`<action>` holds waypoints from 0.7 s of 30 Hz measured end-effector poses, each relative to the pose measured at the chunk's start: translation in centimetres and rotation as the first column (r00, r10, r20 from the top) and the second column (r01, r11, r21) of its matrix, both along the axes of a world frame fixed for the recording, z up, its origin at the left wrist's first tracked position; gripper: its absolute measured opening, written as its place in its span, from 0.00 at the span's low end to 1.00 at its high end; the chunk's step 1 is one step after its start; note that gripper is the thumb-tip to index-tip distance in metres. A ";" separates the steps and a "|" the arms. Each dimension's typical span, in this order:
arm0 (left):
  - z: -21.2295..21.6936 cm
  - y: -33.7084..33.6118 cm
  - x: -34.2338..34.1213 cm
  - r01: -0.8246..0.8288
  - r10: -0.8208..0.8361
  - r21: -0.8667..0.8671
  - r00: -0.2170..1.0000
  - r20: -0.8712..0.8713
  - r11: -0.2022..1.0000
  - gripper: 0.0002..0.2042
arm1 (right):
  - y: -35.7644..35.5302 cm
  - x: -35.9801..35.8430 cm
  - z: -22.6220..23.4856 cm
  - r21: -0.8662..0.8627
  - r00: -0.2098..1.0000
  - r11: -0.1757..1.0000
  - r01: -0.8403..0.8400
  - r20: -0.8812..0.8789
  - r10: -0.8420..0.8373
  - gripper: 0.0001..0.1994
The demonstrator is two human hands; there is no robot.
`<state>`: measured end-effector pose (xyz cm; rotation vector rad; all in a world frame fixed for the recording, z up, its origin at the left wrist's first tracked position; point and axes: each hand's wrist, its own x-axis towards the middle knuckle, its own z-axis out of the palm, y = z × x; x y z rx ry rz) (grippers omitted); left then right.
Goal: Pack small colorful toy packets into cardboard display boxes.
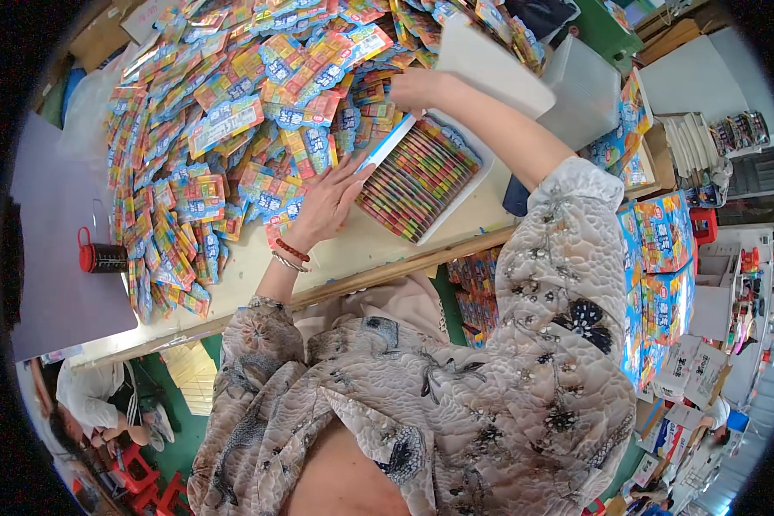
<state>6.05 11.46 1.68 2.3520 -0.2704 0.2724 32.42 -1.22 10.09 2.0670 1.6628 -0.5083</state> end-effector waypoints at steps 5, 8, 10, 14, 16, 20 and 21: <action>0.9 -0.7 -1.4 -0.106 0.082 0.248 0.991 0.105 0.963 0.23 | -5.1 -5.3 3.5 0.365 0.995 0.930 -0.051 0.096 0.016 0.08; 4.2 -3.6 -3.3 -0.130 0.077 0.225 0.970 0.229 0.966 0.26 | -11.6 -9.8 6.1 0.151 0.881 0.911 0.383 -0.356 -0.311 0.08; 5.3 -6.4 -4.1 0.105 -0.092 -0.109 0.989 0.114 0.989 0.23 | -15.3 -10.9 4.0 0.244 0.867 0.899 0.365 -0.440 -0.233 0.08; 3.2 -11.3 -4.1 0.030 -0.034 -0.233 0.999 -0.010 0.972 0.19 | -16.5 -10.0 0.1 0.451 0.877 0.831 0.327 -0.472 -0.089 0.07; 3.0 -12.1 -3.6 -0.130 0.094 -0.403 0.990 -0.109 0.906 0.16 | -15.9 -9.5 -0.4 0.402 0.829 0.831 0.383 -0.546 -0.118 0.08; 3.5 -11.8 -3.3 -0.222 0.045 -0.443 0.926 -0.375 0.868 0.18 | -14.6 -8.7 -1.1 -0.012 0.626 0.803 0.595 -0.619 -0.473 0.09; 3.0 -11.7 -3.7 -0.155 0.085 -0.358 0.975 -0.204 0.921 0.19 | -14.1 -9.1 -1.3 -0.010 0.623 0.804 0.595 -0.626 -0.469 0.09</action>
